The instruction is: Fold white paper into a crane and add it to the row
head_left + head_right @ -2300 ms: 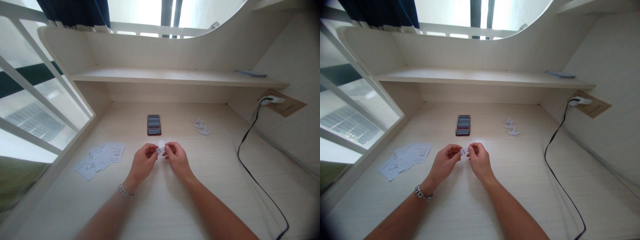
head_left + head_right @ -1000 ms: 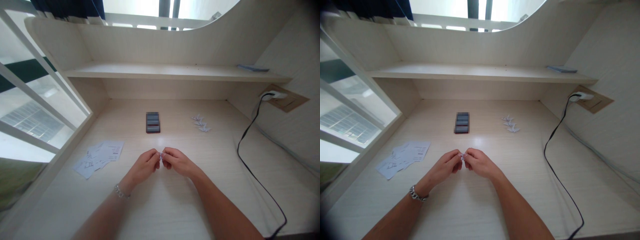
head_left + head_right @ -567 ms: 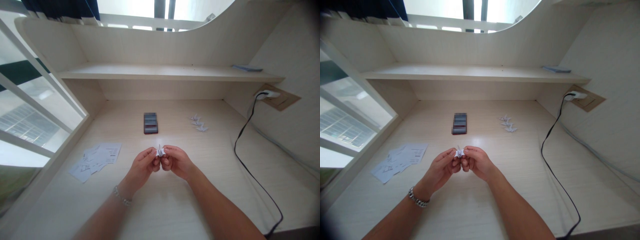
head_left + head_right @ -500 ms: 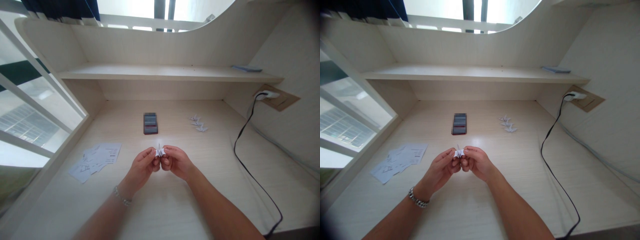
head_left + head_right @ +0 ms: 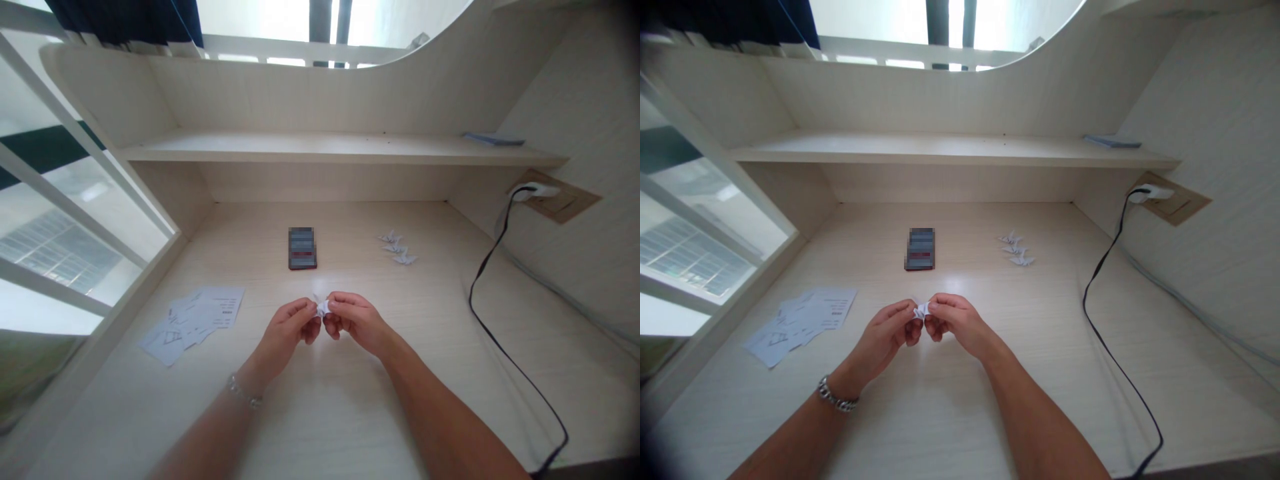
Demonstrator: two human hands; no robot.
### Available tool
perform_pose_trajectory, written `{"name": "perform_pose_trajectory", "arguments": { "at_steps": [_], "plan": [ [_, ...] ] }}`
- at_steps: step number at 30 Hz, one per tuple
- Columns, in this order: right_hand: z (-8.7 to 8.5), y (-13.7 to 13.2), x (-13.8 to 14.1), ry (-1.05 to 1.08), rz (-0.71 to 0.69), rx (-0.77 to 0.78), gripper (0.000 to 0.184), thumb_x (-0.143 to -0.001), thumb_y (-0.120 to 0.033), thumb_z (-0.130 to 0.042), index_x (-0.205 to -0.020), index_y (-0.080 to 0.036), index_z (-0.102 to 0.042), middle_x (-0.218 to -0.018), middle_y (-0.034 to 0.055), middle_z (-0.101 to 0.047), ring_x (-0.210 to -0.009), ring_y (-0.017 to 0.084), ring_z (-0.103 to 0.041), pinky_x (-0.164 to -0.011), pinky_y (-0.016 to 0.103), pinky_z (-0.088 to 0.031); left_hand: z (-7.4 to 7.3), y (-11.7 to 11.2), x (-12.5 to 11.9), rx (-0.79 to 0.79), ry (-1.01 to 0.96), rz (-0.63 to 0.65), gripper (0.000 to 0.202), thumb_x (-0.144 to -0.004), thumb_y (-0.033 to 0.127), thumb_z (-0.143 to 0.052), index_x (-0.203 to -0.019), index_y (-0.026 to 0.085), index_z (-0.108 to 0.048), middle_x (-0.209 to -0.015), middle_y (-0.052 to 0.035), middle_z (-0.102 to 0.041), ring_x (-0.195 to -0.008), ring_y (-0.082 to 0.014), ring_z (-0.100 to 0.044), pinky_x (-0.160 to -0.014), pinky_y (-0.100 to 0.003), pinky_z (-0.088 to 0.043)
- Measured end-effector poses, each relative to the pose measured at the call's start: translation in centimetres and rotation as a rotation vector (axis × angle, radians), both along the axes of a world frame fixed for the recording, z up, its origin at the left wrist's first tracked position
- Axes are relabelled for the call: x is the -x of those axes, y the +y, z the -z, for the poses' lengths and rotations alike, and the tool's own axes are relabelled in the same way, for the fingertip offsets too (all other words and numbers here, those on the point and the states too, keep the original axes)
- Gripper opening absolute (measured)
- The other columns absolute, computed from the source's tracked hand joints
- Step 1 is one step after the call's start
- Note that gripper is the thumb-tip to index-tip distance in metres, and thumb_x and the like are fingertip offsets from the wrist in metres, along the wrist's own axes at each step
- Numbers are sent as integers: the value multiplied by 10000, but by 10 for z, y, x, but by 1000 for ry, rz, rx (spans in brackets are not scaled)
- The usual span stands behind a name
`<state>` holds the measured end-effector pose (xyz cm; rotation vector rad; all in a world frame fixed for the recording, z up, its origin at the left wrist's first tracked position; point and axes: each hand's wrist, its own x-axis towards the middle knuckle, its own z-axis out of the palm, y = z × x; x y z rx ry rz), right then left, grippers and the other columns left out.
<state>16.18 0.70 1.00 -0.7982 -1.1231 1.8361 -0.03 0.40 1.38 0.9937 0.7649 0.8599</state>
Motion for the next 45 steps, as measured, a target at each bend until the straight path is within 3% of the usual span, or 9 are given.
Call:
{"name": "perform_pose_trajectory", "arguments": {
  "at_steps": [7,16,22,45],
  "plan": [
    [0,2,-3,-141,-42,-28,219,-794,-322,-548,-669,-143,-526,-564,-8,-535,-489,85,-477,-470,208,-364,5,3,3,-33,95,11,260,-797,347,-544,-651,134,-523,-575,10,-485,-515,-81,-415,-497,-225,-279],
    [1,-4,9,243,-54,190,202,-772,-295,-586,-668,-139,-511,-501,-20,-513,-399,65,-436,-347,158,-277,-5,-4,-2,148,-227,26,230,-810,313,-543,-673,129,-532,-554,17,-445,-504,-71,-392,-485,-210,-270],
    [2,-6,14,393,-18,190,173,-765,-252,-591,-671,-115,-542,-483,-15,-519,-375,58,-434,-337,156,-277,-5,-8,-6,157,-337,9,232,-827,294,-524,-662,132,-510,-552,18,-445,-503,-73,-393,-504,-217,-293],
    [4,-6,15,413,1,208,222,-751,-302,-608,-634,-128,-534,-456,-21,-507,-356,65,-428,-323,165,-284,-4,-10,-8,159,-354,-30,246,-801,314,-561,-651,135,-484,-554,18,-457,-490,-69,-400,-464,-207,-269]
  ]
}}
